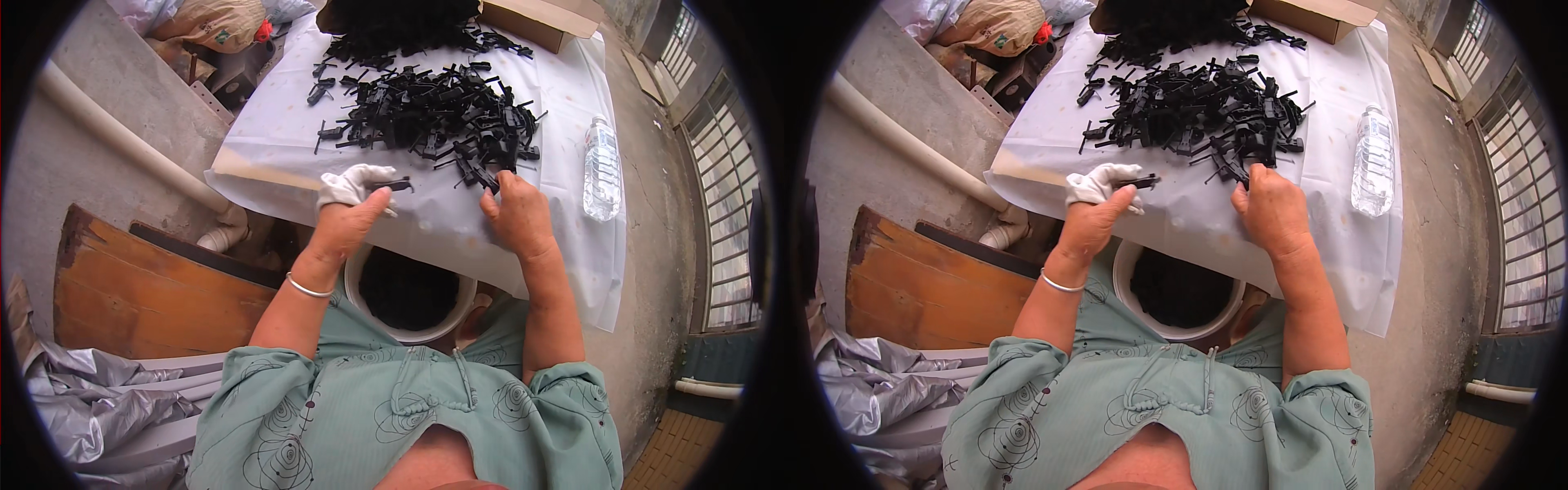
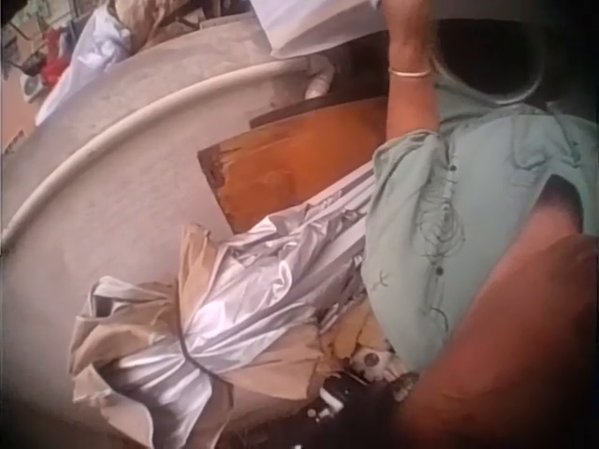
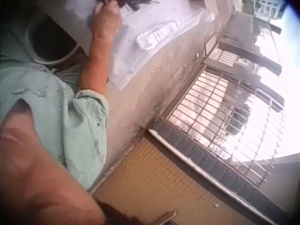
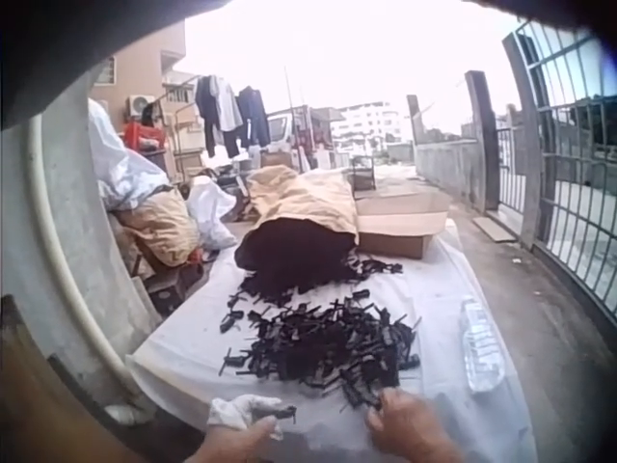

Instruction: Cleaning and inspecting small black plastic components with a white cloth at a sorting table.

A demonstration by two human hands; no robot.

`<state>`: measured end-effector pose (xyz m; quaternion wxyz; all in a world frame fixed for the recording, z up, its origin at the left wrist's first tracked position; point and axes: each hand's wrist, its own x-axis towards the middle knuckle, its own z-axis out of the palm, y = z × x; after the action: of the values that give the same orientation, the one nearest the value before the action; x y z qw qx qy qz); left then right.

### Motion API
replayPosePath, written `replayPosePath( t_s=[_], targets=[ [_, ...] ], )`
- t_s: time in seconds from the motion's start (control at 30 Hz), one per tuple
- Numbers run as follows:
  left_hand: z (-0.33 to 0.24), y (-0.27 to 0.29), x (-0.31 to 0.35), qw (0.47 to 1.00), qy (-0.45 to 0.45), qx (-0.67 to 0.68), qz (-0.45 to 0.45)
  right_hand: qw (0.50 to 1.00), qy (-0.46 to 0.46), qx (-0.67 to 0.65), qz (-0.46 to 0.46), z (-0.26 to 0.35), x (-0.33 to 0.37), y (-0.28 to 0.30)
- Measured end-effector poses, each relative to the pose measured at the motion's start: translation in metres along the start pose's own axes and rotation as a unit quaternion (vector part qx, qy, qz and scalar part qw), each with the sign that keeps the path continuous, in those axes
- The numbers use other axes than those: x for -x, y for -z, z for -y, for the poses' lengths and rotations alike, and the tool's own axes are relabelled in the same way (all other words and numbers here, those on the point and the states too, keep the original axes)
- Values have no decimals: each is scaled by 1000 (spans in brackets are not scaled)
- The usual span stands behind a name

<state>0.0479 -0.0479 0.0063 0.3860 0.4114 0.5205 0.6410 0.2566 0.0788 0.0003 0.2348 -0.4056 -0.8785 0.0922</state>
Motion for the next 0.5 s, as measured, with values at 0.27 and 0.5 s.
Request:
replayPosePath(
  t_s=[0.27, 0.5],
  targets=[
    [-19, -4, 12, 994, 7, -94, 48, 959, 201, -187, -69, 46, 10, 21],
    [-7, -35, 16, 998, 33, 40, 31, 893, 263, -358, -67, 60, 23, -5]
  ],
)
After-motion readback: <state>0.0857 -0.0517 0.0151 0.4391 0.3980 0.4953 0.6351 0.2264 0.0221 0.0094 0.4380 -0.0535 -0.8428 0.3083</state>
